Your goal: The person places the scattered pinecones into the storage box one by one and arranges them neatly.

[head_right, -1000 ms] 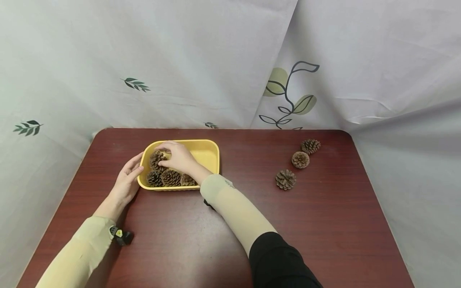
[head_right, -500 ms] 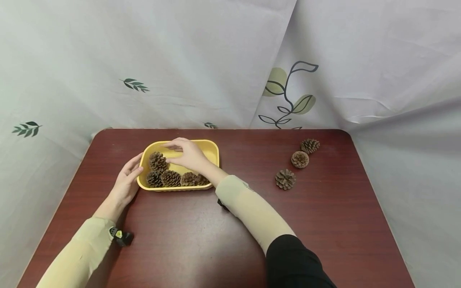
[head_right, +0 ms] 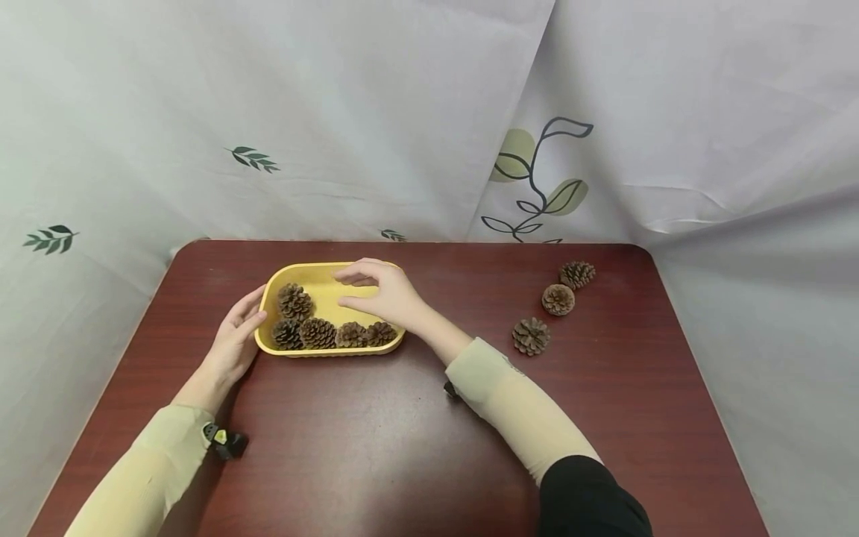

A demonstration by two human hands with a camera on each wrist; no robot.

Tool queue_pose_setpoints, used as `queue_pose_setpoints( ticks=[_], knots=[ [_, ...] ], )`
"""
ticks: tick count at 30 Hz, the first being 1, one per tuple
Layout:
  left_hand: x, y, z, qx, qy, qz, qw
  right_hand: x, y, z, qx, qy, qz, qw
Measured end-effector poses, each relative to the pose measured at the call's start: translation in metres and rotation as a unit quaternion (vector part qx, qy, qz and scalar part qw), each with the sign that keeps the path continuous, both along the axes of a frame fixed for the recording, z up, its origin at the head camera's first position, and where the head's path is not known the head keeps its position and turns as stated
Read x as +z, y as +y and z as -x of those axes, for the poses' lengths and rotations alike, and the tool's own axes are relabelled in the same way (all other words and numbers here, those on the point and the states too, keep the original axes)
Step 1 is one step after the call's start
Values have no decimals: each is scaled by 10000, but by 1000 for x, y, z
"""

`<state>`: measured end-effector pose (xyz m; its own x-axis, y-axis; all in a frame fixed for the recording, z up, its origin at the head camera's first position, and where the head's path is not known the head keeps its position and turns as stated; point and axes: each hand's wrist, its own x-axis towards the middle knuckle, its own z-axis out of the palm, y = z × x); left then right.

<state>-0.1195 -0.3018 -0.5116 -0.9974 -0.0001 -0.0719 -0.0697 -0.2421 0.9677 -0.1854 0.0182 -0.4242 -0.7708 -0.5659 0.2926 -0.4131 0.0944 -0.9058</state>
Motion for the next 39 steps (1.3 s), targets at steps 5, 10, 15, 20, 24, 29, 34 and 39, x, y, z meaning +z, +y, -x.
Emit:
queue_pose_setpoints(
  ticks=[5, 10, 15, 20, 24, 29, 34, 39],
  knots=[
    [0, 0, 0, -3, 31, -69, 10000, 4, 25, -8, -28, 59, 15, 10000],
    [0, 0, 0, -7, 16, -86, 10000, 4, 53, -16, -154, 86, 85, 9998],
    [0, 0, -1, -7, -35, -62, 10000, 1, 81, -23, -420, 59, 19, 9991],
    [0, 0, -1, -11, -61, 30, 10000, -2, 107, -28, -670, 149, -145, 9975],
    [0, -1, -1, -19, -75, 18, 10000, -5, 127, -33, -795, 268, -175, 9963],
    [1, -1, 0, -4, -64, 42, 10000, -8, 149, -41, -989, 415, -205, 9940],
    [2, -1, 0, -18, -75, 45, 10000, -11, 170, -47, -1231, 563, -388, 9900],
    [2, 0, -1, -10, -118, 111, 9999, -10, 189, -54, -1495, 659, -636, 9845]
  ],
)
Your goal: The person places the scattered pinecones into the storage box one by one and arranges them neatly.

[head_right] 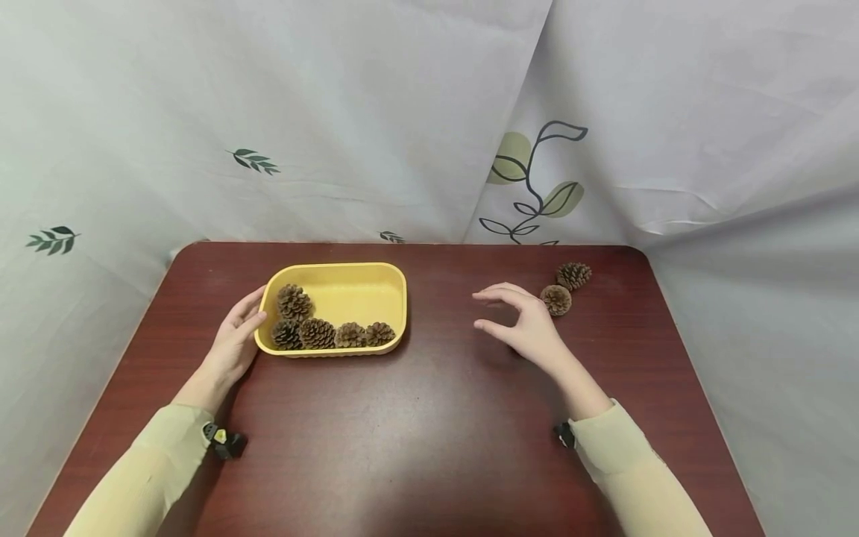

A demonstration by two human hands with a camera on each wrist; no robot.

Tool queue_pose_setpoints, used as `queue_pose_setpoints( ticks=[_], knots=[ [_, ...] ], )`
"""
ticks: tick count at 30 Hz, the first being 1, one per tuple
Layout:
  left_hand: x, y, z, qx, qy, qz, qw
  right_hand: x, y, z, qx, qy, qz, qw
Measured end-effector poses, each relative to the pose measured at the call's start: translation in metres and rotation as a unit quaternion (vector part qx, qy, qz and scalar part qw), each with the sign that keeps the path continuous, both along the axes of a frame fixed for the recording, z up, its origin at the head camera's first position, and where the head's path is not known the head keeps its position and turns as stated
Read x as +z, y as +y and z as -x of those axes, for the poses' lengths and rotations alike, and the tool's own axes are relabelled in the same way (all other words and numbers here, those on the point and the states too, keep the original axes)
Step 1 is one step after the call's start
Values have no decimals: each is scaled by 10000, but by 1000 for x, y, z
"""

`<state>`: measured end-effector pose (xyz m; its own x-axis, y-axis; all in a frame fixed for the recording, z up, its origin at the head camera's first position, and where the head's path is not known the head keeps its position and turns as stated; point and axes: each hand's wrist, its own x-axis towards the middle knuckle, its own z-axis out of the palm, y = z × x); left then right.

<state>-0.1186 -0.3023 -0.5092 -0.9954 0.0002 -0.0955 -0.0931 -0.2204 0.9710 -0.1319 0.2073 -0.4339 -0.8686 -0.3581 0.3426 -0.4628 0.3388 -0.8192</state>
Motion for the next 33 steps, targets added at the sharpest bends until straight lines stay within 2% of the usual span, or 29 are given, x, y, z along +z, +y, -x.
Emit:
queue_pose_setpoints(
  ticks=[9, 14, 21, 27, 33],
  knots=[
    [-1, 0, 0, 10, 31, -16, 10000, -3, 30, -13, -571, 35, -136, 9983],
    [-1, -1, -1, 25, 46, -106, 9999, -9, 41, -18, -947, 322, -556, 9934],
    [-1, 0, -1, 14, 57, -144, 9999, -18, 59, -21, -1201, 465, -1077, 9858],
    [0, 0, 0, 13, 26, -143, 9999, -26, 71, -25, -1393, 345, -1418, 9794],
    [0, 1, 1, 14, 45, -227, 9997, -32, 76, -25, -1393, 250, -1564, 9775]
  ],
)
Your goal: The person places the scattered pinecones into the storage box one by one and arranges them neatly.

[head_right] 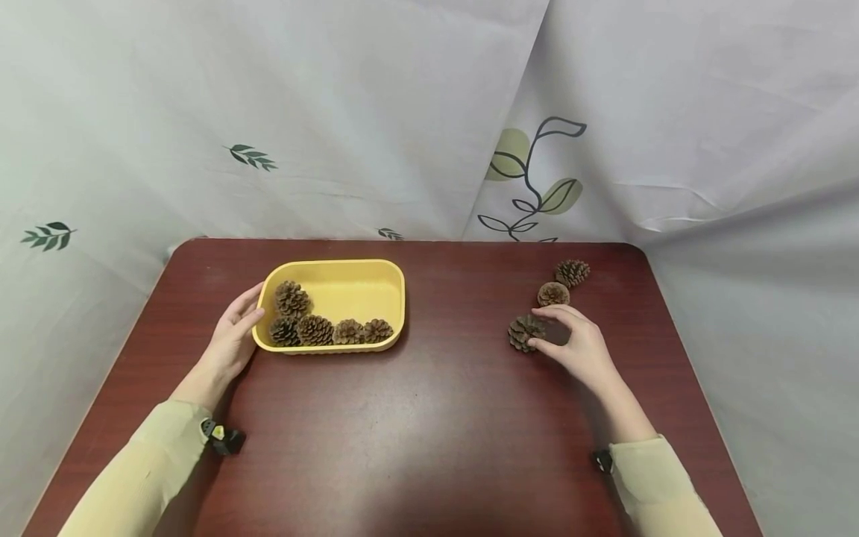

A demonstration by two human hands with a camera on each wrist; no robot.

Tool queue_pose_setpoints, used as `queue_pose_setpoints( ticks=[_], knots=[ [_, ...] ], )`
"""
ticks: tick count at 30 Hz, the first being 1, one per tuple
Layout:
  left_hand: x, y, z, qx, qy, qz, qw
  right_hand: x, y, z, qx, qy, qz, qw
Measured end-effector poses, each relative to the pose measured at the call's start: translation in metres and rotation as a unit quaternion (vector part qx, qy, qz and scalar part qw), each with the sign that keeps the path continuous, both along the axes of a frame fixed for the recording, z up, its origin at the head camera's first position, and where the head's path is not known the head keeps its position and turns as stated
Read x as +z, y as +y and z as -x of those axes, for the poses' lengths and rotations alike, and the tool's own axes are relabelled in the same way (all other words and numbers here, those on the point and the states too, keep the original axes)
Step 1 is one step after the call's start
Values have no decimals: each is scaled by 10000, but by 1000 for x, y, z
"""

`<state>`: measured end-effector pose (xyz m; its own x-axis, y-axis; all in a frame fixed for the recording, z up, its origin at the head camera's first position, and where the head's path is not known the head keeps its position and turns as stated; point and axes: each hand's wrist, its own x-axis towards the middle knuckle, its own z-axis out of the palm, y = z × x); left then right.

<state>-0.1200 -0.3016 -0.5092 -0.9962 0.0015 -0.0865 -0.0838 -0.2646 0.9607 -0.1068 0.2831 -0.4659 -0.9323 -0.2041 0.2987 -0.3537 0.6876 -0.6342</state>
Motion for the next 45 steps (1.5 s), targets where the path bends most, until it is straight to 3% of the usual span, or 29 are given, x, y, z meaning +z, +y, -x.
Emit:
queue_pose_setpoints(
  ticks=[22, 45],
  knots=[
    [0, -1, 0, -42, 4, -19, 10000, -13, 3, 3, 55, -172, -684, 9975],
    [-2, -2, 0, -56, 37, -13, 10000, -14, -7, 8, 130, -45, -580, 9982]
  ],
)
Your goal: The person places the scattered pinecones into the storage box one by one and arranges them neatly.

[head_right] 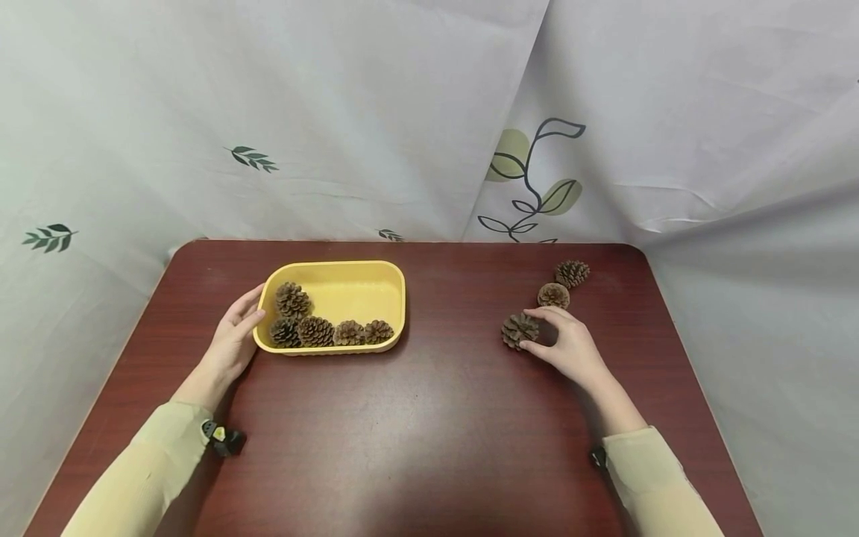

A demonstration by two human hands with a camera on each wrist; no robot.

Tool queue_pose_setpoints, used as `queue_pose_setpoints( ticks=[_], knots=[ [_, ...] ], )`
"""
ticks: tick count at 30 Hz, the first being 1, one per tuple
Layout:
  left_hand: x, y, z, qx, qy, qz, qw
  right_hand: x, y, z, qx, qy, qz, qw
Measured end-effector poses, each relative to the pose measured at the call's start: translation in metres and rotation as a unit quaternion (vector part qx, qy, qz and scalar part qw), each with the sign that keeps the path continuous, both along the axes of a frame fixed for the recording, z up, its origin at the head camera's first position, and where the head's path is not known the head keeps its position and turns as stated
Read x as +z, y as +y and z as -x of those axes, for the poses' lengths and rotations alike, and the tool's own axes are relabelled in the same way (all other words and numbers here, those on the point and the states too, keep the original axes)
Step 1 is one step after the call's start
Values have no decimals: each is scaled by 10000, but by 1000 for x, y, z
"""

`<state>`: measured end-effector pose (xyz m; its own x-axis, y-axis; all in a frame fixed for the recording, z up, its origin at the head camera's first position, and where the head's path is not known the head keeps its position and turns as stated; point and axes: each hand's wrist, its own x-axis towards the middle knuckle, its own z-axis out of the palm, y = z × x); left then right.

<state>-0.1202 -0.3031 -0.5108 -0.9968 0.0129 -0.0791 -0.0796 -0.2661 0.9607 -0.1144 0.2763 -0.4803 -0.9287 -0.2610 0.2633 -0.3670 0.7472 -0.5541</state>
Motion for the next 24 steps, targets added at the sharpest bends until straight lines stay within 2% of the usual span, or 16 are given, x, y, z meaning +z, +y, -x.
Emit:
queue_pose_setpoints(
  ticks=[8, 24],
  knots=[
    [0, 0, 0, 11, 10, -14, 10000, 6, -17, 10, 166, -7, 22, 9999],
    [-1, 0, 0, -12, 45, -7, 10000, 23, -72, 33, 833, -154, 490, 9952]
  ],
)
